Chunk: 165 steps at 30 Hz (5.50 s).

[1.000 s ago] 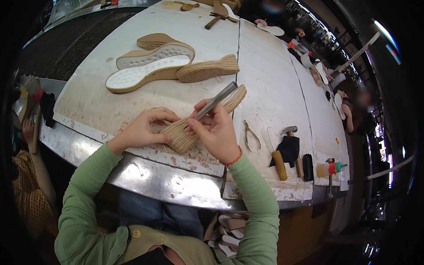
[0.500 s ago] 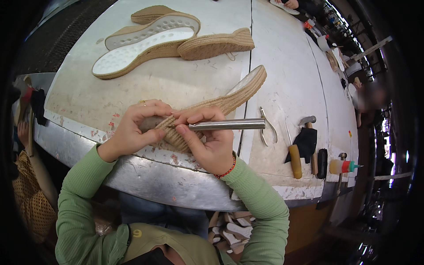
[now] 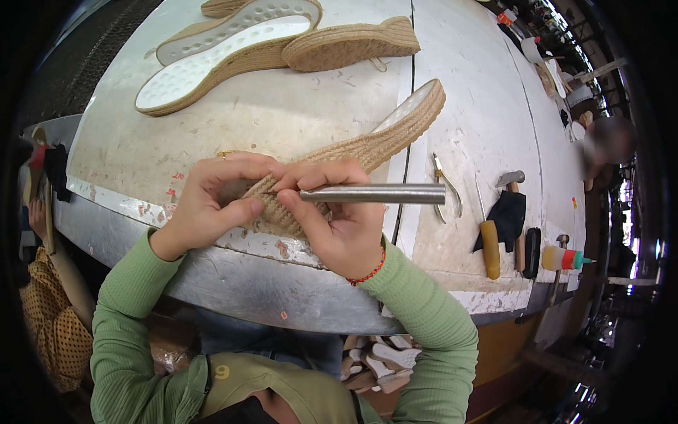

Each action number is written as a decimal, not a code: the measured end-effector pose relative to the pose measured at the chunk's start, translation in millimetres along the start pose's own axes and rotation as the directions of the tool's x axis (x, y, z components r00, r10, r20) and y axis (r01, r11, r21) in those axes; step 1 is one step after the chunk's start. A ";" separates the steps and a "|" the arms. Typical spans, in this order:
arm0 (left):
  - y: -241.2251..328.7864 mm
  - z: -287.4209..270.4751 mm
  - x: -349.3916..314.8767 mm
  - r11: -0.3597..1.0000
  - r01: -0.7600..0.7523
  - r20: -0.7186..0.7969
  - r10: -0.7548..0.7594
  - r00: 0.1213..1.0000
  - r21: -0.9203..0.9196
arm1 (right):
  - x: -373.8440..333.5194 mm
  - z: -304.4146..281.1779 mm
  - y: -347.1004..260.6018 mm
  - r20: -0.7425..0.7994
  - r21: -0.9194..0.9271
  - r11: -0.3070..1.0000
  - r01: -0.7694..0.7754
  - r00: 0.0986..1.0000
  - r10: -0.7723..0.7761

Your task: The person uses a metal awl to stitch the woven sole of a shoe. They repeatedly pierce the sole and pull the thread through to secure the layers. The person handles multiple shoe soles on the workbench during the process.

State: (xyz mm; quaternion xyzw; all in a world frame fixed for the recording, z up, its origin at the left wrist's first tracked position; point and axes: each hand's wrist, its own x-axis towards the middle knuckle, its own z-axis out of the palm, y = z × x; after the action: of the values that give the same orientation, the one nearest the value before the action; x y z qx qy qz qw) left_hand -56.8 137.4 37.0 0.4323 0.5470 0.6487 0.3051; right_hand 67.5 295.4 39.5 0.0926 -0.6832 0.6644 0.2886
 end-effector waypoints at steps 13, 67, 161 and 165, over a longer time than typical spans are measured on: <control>0.4 5.1 0.0 0.998 0.058 -0.078 -0.057 0.995 0.008 | 0.3 0.3 -0.5 -0.016 0.008 1.000 -0.022 1.000 0.022; 8.9 18.1 7.4 0.980 0.180 -0.128 -0.170 0.977 0.079 | 21.9 -38.5 -29.5 -0.371 -0.025 0.997 -0.068 0.927 0.054; 1.2 25.0 60.6 0.977 0.117 0.095 -0.135 0.986 0.177 | -8.3 -43.1 -4.6 -0.009 -0.440 0.875 0.202 0.973 -0.229; 2.8 25.1 60.6 0.976 0.132 0.098 -0.150 0.984 0.172 | -7.7 -42.9 -4.8 -0.052 -0.345 0.920 0.185 0.975 -0.216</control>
State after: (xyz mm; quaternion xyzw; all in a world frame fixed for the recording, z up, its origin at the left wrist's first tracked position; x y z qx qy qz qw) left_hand -60.8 200.7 54.2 0.4510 0.6104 0.5532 0.3434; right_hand 87.8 334.2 37.5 0.0814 -0.7603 0.5076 0.3971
